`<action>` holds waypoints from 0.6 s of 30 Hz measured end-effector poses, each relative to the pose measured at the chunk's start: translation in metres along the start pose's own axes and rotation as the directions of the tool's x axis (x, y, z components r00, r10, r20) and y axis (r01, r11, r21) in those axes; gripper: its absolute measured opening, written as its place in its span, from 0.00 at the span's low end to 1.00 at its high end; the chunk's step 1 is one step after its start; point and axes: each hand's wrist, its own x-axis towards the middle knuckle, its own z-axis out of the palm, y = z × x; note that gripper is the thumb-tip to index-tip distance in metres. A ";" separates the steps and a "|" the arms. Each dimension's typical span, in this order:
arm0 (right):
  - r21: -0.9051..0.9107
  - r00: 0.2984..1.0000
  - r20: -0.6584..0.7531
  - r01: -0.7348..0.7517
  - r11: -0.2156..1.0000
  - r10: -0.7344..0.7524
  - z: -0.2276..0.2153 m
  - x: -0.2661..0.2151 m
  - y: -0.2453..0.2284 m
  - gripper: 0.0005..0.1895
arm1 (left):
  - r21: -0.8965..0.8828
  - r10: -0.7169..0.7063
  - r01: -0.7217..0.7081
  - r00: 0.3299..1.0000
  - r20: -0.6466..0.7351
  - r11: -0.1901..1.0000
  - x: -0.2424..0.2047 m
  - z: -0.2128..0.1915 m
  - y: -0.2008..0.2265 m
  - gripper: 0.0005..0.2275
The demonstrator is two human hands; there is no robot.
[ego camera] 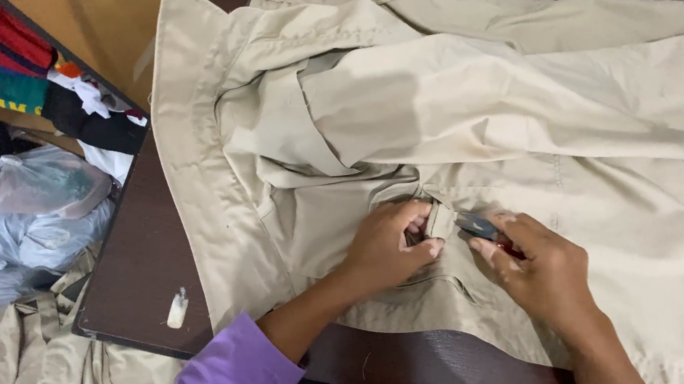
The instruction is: The person uses a pair of scissors to cut loose threads from a beige garment laid out on a table. They repeatedly adjust the fabric to access different areas and snip away excess threads.
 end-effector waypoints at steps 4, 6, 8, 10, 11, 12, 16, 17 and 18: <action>-0.010 1.000 0.012 -0.011 1.000 0.011 0.002 0.006 -0.011 0.13 | -0.012 -0.056 0.056 0.998 0.042 0.998 0.001 -0.003 0.003 0.22; 0.031 1.000 -0.002 0.008 0.999 -0.008 0.003 0.008 -0.015 0.11 | -0.019 -0.066 0.067 0.996 0.058 0.998 0.001 -0.002 0.002 0.22; 0.097 0.999 -0.010 0.049 0.994 -0.048 0.006 0.008 -0.013 0.12 | -0.013 -0.005 0.005 1.000 0.021 1.000 0.001 0.001 -0.003 0.23; 0.094 0.999 -0.043 -0.026 0.995 0.030 0.006 0.014 -0.025 0.12 | -0.083 0.062 -0.063 0.998 -0.022 0.995 0.000 0.001 -0.007 0.22; 0.094 0.991 -0.076 -0.099 0.991 0.106 0.006 0.016 -0.032 0.13 | -0.150 0.126 -0.135 0.990 -0.070 0.979 0.000 0.001 -0.008 0.21; 0.094 0.991 -0.076 -0.100 0.990 0.107 0.006 0.017 -0.031 0.13 | -0.150 0.126 -0.135 0.990 -0.068 0.980 0.000 0.001 -0.009 0.21; 0.077 0.992 -0.057 -0.106 0.991 0.111 0.000 0.017 -0.031 0.13 | -0.166 0.135 -0.144 0.988 -0.069 0.976 -0.001 -0.001 -0.008 0.20; 0.059 0.993 -0.050 -0.105 0.993 0.108 -0.003 0.018 -0.032 0.12 | -0.153 0.132 -0.141 0.989 -0.071 0.978 -0.001 -0.002 -0.006 0.20; 0.060 0.993 -0.051 -0.106 0.993 0.110 -0.003 0.016 -0.029 0.12 | -0.152 0.133 -0.142 0.989 -0.070 0.978 -0.002 -0.002 -0.005 0.20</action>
